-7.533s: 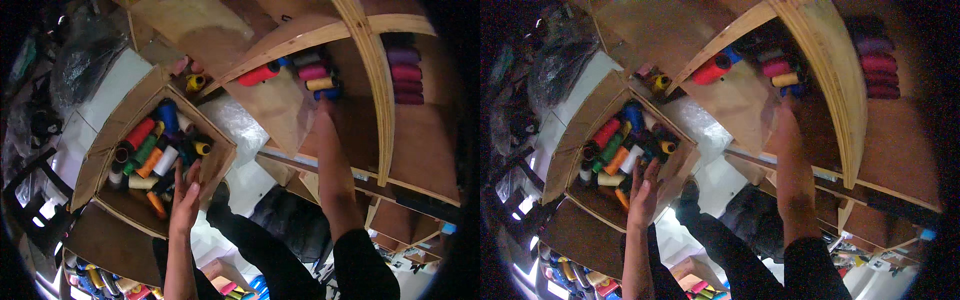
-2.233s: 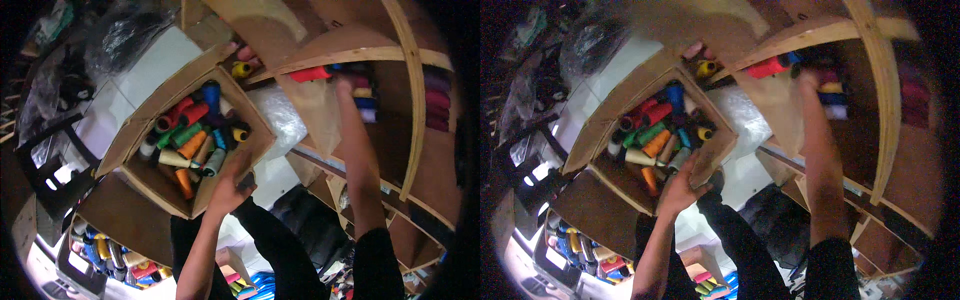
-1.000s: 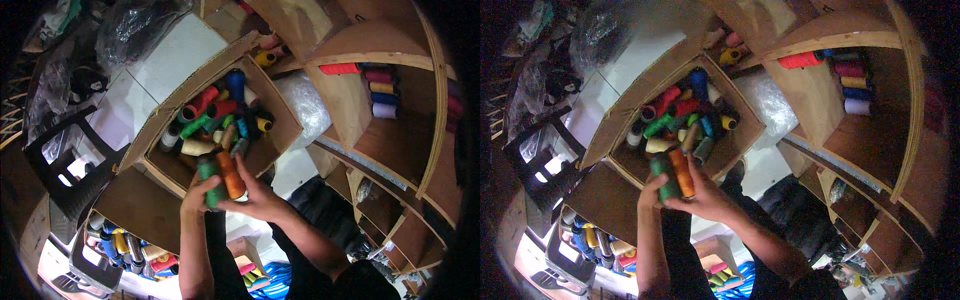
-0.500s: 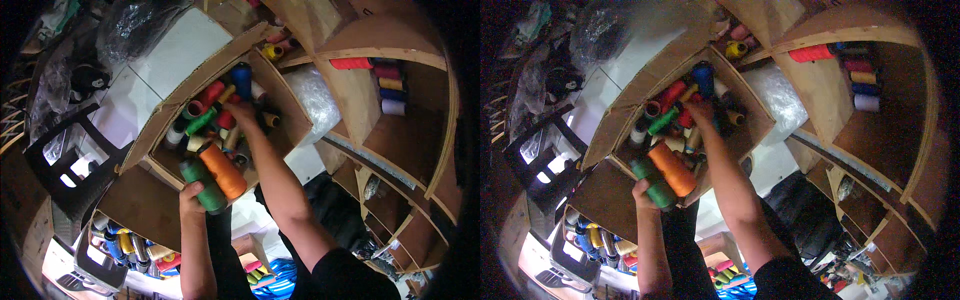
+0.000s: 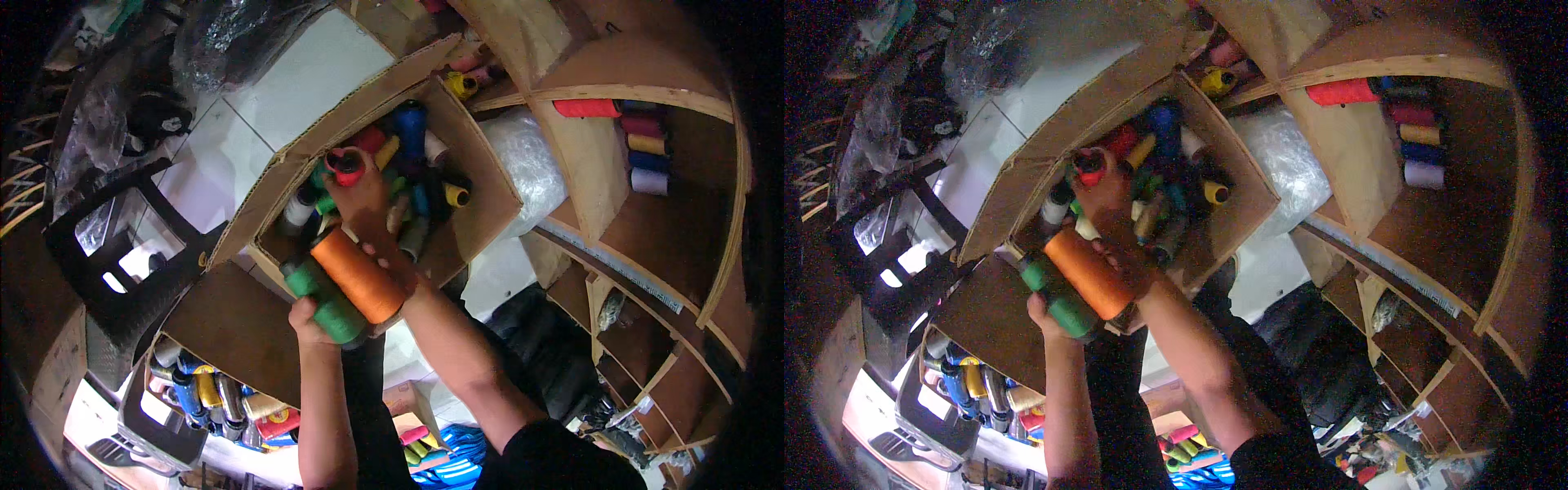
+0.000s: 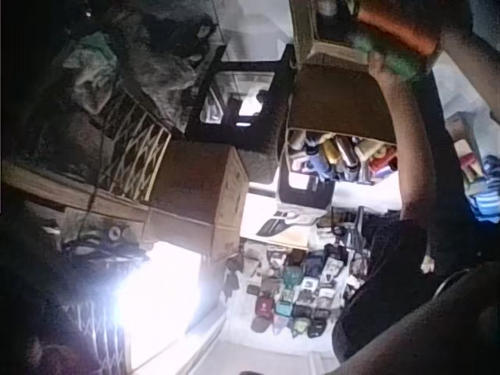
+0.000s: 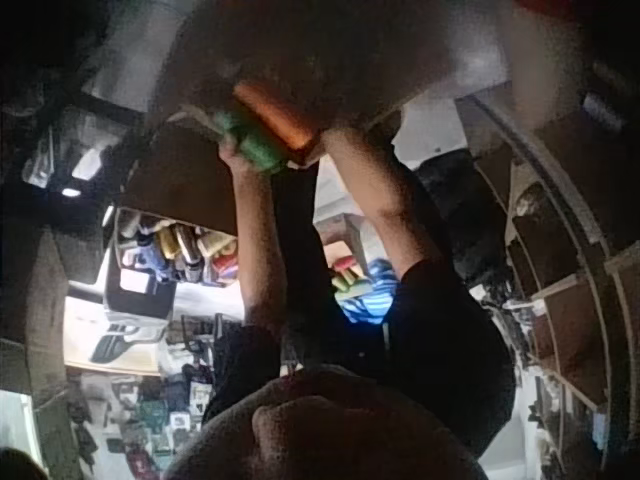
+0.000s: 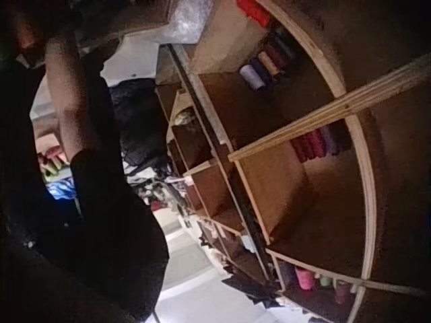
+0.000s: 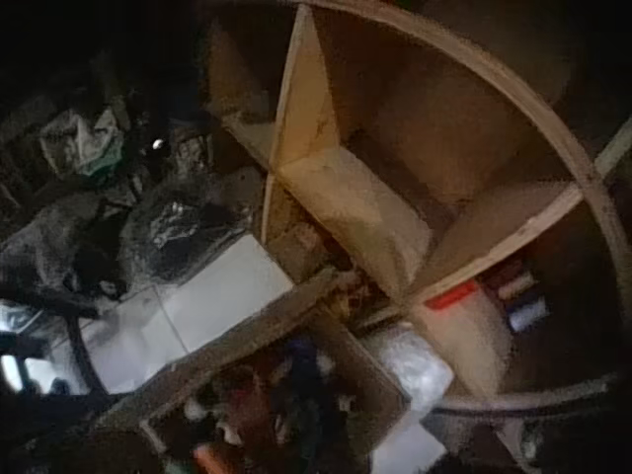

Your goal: The person organizes thread spools by taking them from a cardboard box and placing them onto wooden shelves.

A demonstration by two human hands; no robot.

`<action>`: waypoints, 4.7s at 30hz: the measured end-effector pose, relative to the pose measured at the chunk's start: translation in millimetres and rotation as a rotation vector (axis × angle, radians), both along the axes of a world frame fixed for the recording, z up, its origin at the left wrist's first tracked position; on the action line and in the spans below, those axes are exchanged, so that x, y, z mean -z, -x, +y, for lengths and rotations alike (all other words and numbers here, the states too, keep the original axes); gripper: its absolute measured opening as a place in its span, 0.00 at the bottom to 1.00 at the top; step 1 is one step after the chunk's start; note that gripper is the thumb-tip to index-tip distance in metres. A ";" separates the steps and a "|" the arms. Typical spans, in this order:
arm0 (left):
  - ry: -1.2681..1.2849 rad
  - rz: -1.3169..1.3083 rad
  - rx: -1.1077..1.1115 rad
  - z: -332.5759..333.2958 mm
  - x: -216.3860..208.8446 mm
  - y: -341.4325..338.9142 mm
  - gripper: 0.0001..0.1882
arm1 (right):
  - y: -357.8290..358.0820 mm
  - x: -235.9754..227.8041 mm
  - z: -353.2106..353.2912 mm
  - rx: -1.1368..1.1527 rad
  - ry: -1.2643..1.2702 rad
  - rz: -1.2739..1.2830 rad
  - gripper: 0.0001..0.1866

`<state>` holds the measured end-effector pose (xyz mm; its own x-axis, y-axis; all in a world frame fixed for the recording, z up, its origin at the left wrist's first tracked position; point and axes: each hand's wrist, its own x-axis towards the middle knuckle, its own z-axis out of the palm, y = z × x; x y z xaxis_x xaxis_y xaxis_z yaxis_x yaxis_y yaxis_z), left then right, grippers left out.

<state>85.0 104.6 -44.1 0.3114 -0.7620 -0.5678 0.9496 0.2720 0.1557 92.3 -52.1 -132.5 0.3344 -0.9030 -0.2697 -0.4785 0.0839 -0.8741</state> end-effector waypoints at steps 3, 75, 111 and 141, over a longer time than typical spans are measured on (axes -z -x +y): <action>-0.097 -0.166 -0.015 -1.1 -4.2 -7.2 0.49 | 27.4 -41.4 -13.4 -0.111 0.105 0.033 0.24; -0.241 -0.132 0.427 -87.0 -35.8 75.6 0.34 | 250.5 -206.3 -135.5 0.172 -0.338 -0.169 0.14; -0.157 -0.155 0.519 -100.1 -34.5 85.7 0.38 | 291.2 -166.1 -120.1 0.282 -0.245 -0.122 0.21; 0.216 -0.739 0.856 -125.8 -43.7 104.1 0.53 | 240.2 -212.1 -110.9 -0.735 -0.489 0.310 0.21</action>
<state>-19.1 -21.2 -0.5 -0.1528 -0.9435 -0.2940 0.5322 -0.3292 0.7800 -147.8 -162.9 79.6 0.6263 -0.2560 -0.7364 -0.7631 -0.0080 -0.6462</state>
